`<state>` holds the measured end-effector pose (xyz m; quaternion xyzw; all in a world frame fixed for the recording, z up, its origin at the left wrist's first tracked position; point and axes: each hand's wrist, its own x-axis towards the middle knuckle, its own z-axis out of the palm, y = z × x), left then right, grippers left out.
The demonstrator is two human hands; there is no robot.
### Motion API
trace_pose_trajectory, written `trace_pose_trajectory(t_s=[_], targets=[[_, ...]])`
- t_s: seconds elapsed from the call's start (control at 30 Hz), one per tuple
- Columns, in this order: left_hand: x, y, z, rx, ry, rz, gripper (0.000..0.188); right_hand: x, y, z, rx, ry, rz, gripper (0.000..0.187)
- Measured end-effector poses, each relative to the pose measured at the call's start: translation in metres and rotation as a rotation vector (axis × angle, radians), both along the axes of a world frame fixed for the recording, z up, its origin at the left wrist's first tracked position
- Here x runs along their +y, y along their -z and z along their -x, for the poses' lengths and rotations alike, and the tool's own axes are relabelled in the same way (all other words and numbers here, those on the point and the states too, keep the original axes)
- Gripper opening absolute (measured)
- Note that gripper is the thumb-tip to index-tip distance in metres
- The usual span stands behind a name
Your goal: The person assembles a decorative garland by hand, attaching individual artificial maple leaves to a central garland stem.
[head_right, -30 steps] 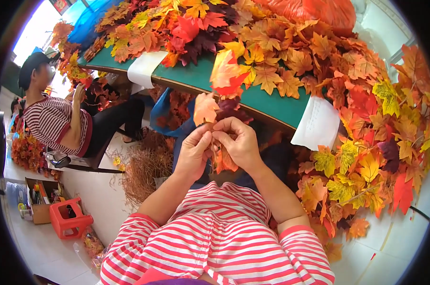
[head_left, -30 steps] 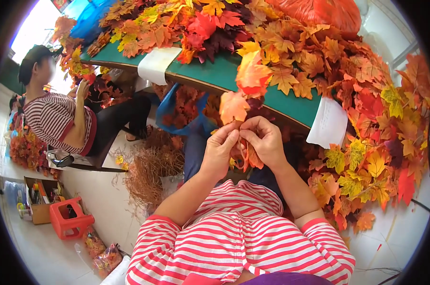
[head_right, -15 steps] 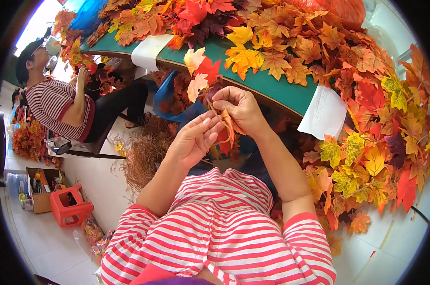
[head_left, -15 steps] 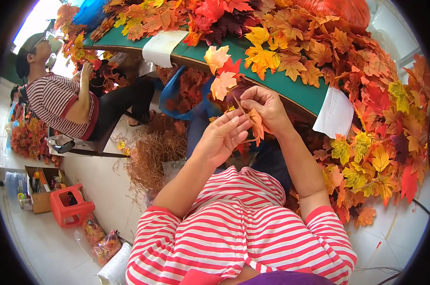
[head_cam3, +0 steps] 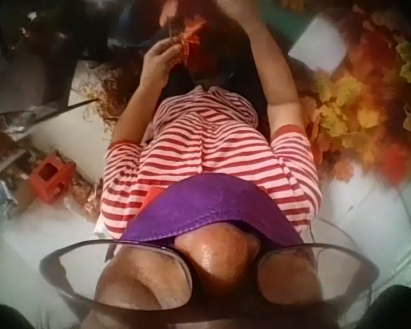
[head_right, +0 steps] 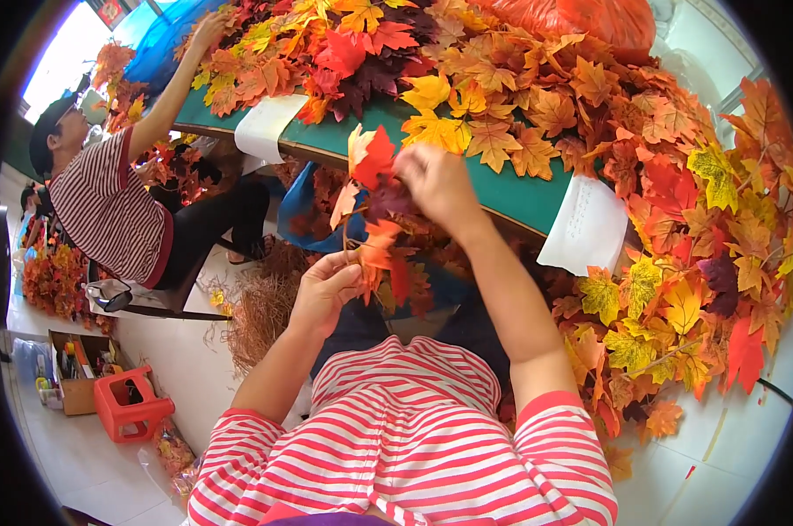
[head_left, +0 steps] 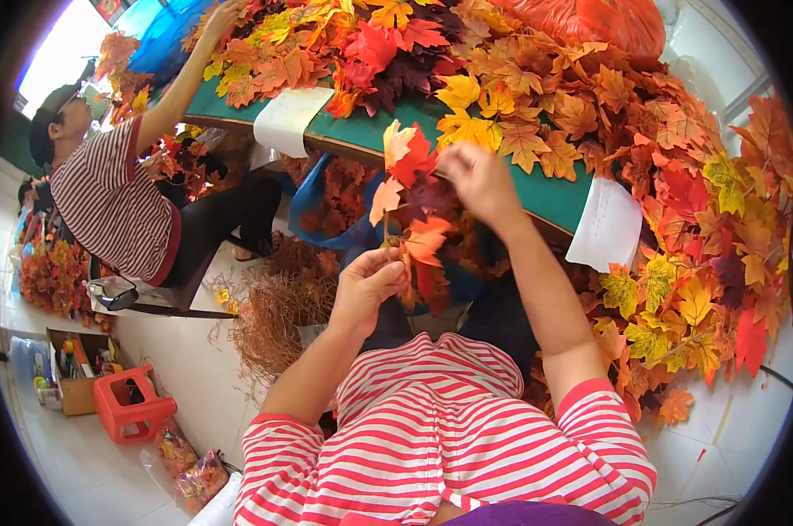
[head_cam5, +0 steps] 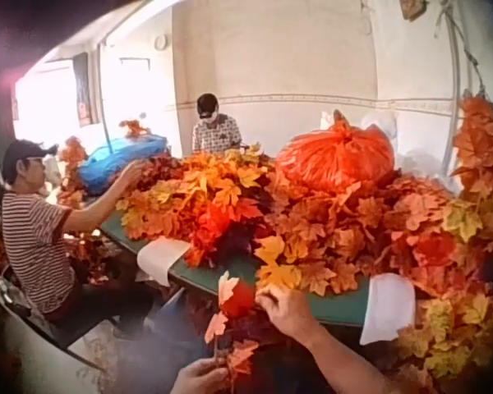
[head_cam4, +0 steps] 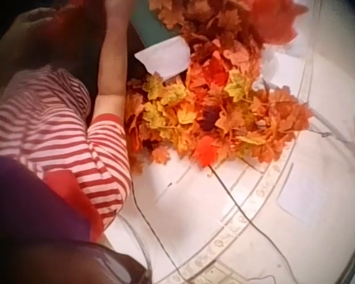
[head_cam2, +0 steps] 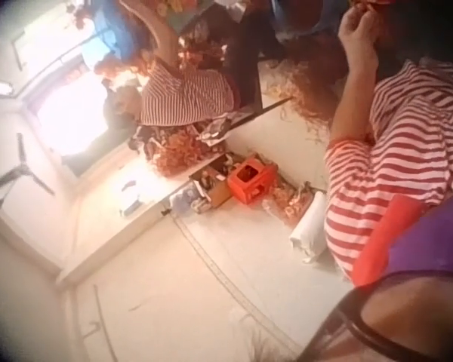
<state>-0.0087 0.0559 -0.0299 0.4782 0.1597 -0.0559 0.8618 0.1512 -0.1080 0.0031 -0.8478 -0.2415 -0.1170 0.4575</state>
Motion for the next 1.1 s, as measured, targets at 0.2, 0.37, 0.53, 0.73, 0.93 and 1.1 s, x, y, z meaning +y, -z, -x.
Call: trace_pose_trajectory(t_s=[0.2, 0.37, 0.53, 0.73, 0.93, 1.1], targets=[[0.0, -0.011, -0.005, 0.083, -0.07, 0.276, 0.019, -0.013, 0.001, -0.122, -0.101, 0.342, 0.358, 0.015], [-0.004, -0.02, -0.005, 0.101, -0.115, 0.42, 0.021, -0.008, 0.007, -0.151, 0.146, 0.439, 0.624, 0.018], [-0.003, -0.026, -0.002, 0.023, -0.134, 0.432, 0.021, -0.029, -0.001, -0.149, 0.014, 0.369, 0.281, 0.02], [-0.002, -0.032, -0.007, -0.03, -0.113, 0.433, 0.022, -0.048, -0.041, -0.082, 0.174, -0.005, -0.706, 0.01], [-0.018, -0.031, -0.012, -0.051, -0.083, 0.486, 0.022, -0.045, -0.048, 0.068, 0.59, -0.365, -0.492, 0.012], [-0.027, -0.028, -0.014, -0.011, -0.003, 0.409, 0.02, -0.02, -0.03, 0.13, 0.465, -0.457, -0.54, 0.015]])
